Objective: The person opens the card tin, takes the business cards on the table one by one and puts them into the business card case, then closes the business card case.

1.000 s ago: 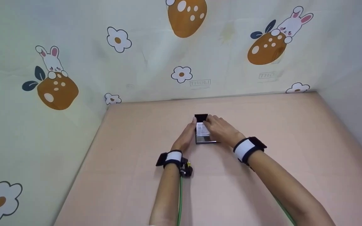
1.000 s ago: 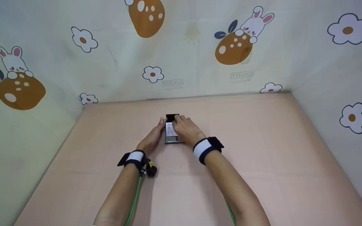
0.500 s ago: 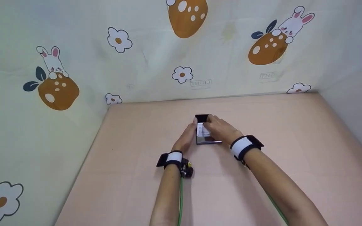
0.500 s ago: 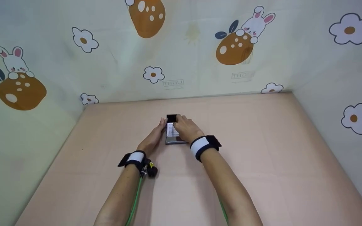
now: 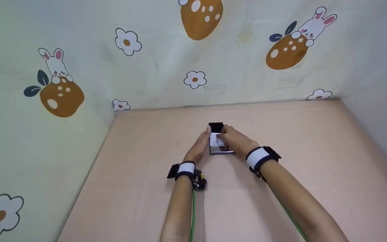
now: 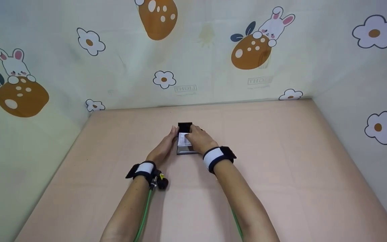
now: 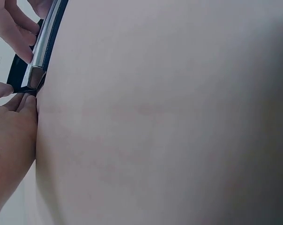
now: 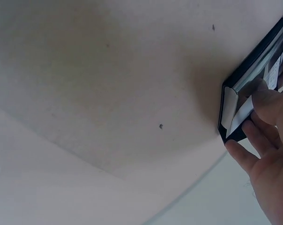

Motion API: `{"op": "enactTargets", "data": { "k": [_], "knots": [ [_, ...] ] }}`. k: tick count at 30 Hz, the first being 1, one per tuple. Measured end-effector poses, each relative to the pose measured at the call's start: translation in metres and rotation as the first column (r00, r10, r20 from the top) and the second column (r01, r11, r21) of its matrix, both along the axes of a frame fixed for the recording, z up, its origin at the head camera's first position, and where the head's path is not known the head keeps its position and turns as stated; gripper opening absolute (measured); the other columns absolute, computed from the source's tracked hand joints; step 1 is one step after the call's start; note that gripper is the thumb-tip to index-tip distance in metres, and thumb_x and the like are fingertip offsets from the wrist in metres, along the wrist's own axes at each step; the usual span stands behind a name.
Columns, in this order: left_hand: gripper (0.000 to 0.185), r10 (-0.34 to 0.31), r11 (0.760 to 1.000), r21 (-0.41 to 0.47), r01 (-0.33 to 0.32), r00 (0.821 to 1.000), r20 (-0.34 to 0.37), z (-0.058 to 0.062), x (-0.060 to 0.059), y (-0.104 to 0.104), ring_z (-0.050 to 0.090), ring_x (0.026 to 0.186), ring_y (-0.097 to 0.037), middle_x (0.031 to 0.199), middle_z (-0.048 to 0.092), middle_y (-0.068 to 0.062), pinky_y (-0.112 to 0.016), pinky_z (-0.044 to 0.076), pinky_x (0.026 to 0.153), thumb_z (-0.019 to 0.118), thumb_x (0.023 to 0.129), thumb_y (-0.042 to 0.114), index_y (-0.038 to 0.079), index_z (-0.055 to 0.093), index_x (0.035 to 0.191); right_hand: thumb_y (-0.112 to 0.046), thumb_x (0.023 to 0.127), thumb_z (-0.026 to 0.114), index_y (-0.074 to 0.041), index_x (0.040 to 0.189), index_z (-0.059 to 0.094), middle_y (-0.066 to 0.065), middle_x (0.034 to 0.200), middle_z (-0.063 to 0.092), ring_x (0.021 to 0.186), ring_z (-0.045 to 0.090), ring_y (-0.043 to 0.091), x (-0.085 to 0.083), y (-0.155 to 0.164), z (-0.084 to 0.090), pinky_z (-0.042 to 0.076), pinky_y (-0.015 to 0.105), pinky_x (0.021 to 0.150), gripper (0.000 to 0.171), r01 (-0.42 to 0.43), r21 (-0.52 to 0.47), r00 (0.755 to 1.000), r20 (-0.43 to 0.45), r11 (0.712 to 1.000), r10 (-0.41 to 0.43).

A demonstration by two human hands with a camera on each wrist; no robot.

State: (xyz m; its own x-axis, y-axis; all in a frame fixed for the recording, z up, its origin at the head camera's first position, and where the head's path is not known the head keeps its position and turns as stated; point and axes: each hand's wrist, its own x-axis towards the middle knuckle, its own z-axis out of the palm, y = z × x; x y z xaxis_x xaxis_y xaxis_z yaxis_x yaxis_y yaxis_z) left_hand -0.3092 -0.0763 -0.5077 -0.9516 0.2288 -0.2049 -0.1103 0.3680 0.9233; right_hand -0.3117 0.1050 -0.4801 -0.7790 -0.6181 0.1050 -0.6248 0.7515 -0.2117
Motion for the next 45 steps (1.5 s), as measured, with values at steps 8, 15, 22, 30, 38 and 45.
{"op": "enactTargets", "data": {
  "k": [8,15,22,30,38,45],
  "knots": [
    [0.087,0.008,1.000,-0.019,-0.007,0.999,0.031,0.001,0.003,0.000,0.012,0.157,-0.031,0.169,0.018,-0.012,-0.050,0.010,0.128,0.013,0.099,0.072,0.012,0.018,0.161,0.012,0.091,0.061,-0.005,0.131,0.063,0.023,0.122,0.057,0.117,0.062,0.035,0.007,0.004,-0.005,0.055,0.040,0.100,0.043,-0.035,0.074,0.995,-0.086,0.997,0.042],
    [0.088,0.011,0.999,-0.031,-0.010,1.000,0.021,0.002,0.002,-0.001,0.014,0.157,-0.032,0.168,0.020,-0.012,-0.052,0.011,0.128,0.013,0.099,0.073,0.011,0.020,0.161,0.011,0.091,0.061,-0.006,0.137,0.059,0.022,0.120,0.056,0.112,0.062,0.034,0.015,0.002,-0.007,0.057,0.040,0.097,0.049,-0.027,0.100,0.998,-0.062,0.995,0.033],
    [0.083,0.002,1.000,-0.019,-0.002,1.000,0.004,0.002,0.002,-0.004,0.014,0.157,-0.033,0.168,0.020,-0.013,-0.052,0.012,0.128,0.014,0.102,0.068,0.010,0.020,0.161,0.007,0.094,0.060,-0.005,0.139,0.057,0.022,0.122,0.056,0.114,0.062,0.034,0.023,0.003,-0.012,0.057,0.039,0.097,0.047,-0.059,0.129,0.992,-0.103,0.990,0.073],
    [0.082,0.004,1.000,-0.027,-0.004,1.000,0.008,0.001,0.000,-0.005,0.013,0.157,-0.034,0.168,0.019,-0.013,-0.054,0.011,0.128,0.014,0.102,0.068,0.011,0.021,0.161,0.006,0.096,0.057,-0.003,0.139,0.057,0.027,0.125,0.055,0.116,0.062,0.041,0.030,0.003,-0.019,0.057,0.042,0.097,0.044,-0.065,0.154,0.979,-0.182,0.986,0.093],
    [0.081,0.006,1.000,-0.019,-0.006,1.000,0.002,0.002,0.002,-0.003,0.013,0.157,-0.033,0.168,0.019,-0.013,-0.052,0.010,0.128,0.014,0.102,0.067,0.010,0.020,0.161,0.008,0.094,0.057,0.001,0.139,0.055,0.027,0.128,0.054,0.118,0.060,0.038,0.035,0.006,-0.017,0.056,0.039,0.099,0.045,-0.080,0.121,0.984,-0.150,0.989,0.098],
    [0.081,-0.003,1.000,0.010,0.003,1.000,0.004,0.001,0.001,0.001,0.012,0.157,-0.032,0.168,0.019,-0.012,-0.051,0.010,0.128,0.014,0.102,0.067,0.011,0.019,0.161,0.014,0.089,0.049,0.005,0.154,0.030,0.027,0.150,0.038,0.144,0.039,0.039,0.022,0.016,-0.007,0.035,0.045,0.121,0.068,0.148,-0.190,0.979,0.167,0.971,-0.116]
  ]
}}
